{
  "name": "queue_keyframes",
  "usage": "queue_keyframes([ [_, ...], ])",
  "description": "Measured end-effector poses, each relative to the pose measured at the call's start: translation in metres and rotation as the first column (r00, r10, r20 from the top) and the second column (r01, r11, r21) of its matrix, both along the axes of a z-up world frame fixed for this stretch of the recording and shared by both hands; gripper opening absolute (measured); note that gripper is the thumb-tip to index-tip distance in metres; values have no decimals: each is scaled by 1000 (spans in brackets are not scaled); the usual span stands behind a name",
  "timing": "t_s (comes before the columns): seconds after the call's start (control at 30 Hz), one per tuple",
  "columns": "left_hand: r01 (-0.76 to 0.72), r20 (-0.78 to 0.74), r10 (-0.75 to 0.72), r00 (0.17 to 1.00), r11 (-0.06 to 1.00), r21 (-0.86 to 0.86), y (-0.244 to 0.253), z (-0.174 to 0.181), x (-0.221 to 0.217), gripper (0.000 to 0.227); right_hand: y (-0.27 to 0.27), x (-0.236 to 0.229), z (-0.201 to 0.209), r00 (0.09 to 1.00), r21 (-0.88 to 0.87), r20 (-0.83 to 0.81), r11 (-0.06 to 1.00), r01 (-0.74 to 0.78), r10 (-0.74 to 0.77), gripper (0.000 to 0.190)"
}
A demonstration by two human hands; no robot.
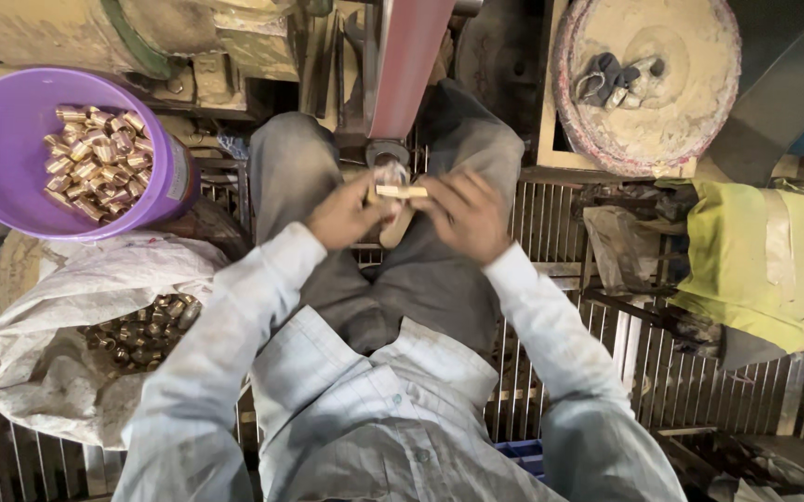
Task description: The person sits on a metal grate floor and repeatedly takes small brass-colored metal parts from a white sack. They hold each part against a vertical grinding belt to polish it, then place the finished part into a purple bucket.
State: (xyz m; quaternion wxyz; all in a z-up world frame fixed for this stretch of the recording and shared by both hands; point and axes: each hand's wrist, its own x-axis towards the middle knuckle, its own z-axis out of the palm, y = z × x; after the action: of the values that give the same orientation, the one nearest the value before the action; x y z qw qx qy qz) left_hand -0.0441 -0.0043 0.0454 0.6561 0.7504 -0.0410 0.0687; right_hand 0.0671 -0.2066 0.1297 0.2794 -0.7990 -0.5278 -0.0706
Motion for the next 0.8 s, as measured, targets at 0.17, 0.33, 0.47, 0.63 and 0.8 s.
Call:
queue_keyframes([
  [0.17, -63, -392, -198, 898, 825, -562, 3, -45, 35, 27, 21, 43, -45, 992, 1, -106, 998, -68, 68, 26],
  [0.33, -101, -393, -260, 882, 711, -696, 3, -48, 48, 26, 28, 57, -59, 990, -41, -134, 998, -55, 49, 21],
  [0.47, -121, -421, -252, 872, 720, -683, 2, -46, 51, 23, 29, 60, -62, 988, -60, -147, 997, -56, 47, 21],
  [0.63, -150, -443, -244, 863, 713, -685, 2, -46, 51, 19, 31, 67, -68, 948, -89, -317, 994, -61, 30, 20],
  [0.8, -151, -444, -236, 864, 721, -677, 2, -55, 51, 20, 33, 83, -80, 722, -158, -690, 984, -77, -54, 25],
])
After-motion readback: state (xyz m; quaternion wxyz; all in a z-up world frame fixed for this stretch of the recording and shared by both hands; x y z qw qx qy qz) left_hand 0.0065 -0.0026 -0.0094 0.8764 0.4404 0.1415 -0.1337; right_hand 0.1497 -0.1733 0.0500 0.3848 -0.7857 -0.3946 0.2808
